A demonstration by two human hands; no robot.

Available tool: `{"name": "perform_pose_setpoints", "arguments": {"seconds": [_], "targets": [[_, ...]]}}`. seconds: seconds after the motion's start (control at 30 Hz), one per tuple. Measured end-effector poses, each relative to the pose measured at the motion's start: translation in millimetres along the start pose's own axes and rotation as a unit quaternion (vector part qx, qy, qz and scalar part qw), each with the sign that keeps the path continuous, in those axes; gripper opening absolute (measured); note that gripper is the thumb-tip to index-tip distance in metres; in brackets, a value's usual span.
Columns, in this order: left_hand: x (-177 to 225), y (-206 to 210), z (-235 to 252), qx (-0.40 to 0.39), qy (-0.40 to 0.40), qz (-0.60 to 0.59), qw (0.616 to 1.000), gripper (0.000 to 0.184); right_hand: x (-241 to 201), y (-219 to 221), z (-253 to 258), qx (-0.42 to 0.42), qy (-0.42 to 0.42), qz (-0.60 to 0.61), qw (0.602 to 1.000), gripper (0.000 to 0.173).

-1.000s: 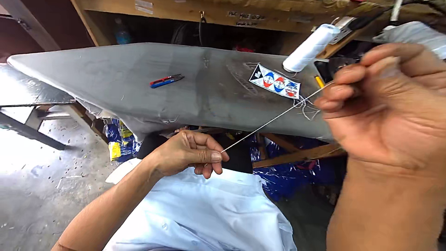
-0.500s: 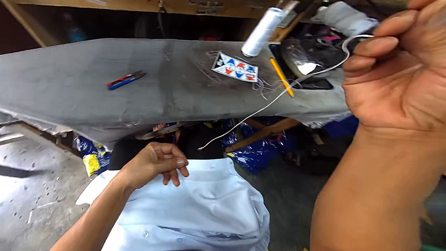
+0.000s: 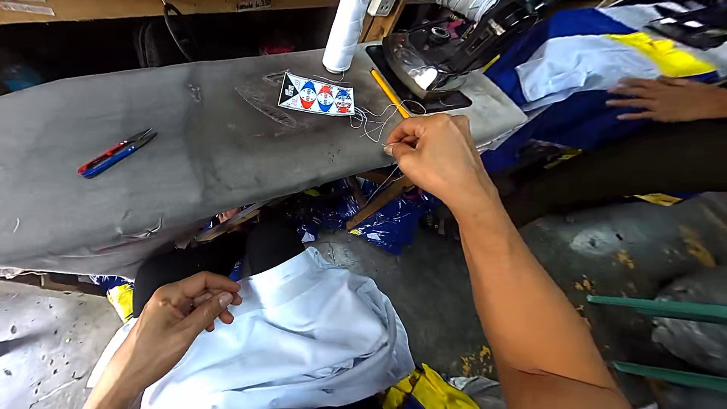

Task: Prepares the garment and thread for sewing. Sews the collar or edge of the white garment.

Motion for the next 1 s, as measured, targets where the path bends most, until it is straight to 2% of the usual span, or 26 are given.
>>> {"name": "perform_pose_setpoints", "arguments": {"seconds": [0.2, 0.3, 0.43, 0.53, 0.7, 0.8, 0.87, 0.93, 0.97, 1.0], "targets": [[12, -10, -11, 0.023, 0.026, 0.032, 0.999, 0.020, 0, 20, 16, -0.061, 0.012, -0.025, 0.998, 0.012], [18, -16, -17, 0.015, 0.025, 0.080, 0.996, 0.023, 3, 6, 19, -0.101, 0.007, -0.009, 0.995, 0.018], [20, -39, -33, 0.026, 0.019, 0.131, 0.991, 0.025, 46, -36, 25, -0.086, 0.042, -0.066, 0.993, 0.018], [19, -53, -40, 0.045, 0.014, 0.138, 0.989, 0.024, 79, -38, 26, -0.095, 0.091, -0.106, 0.986, 0.020], [24, -54, -44, 0.070, 0.036, 0.150, 0.986, 0.024, 75, -30, 23, -0.080, 0.085, -0.093, 0.989, 0.014], [32, -49, -42, 0.063, 0.060, 0.152, 0.984, 0.024, 57, -40, 10, -0.090, 0.062, -0.108, 0.988, 0.019], [42, -41, -30, 0.057, 0.071, 0.139, 0.986, 0.025, 24, -48, -6, -0.093, 0.028, -0.091, 0.991, 0.018], [60, -27, -3, 0.070, 0.082, 0.115, 0.987, 0.029, -26, -37, -24, -0.111, -0.052, 0.011, 0.992, 0.016], [71, -17, 13, 0.075, 0.096, 0.093, 0.988, 0.037, -56, -24, -31, -0.126, -0.100, 0.090, 0.983, 0.016], [81, -4, 31, 0.062, 0.112, 0.056, 0.990, 0.054, -89, -9, -38, -0.148, -0.146, 0.192, 0.959, 0.013]]}}
Point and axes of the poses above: each hand's wrist, its own z-axis towards the middle knuckle, its own y-axis out of the palm, x = y × z, the point moved 10 cm from there along z, towards the middle knuckle, and after that the axes turned 15 degrees about z, right-handed, at the moved point
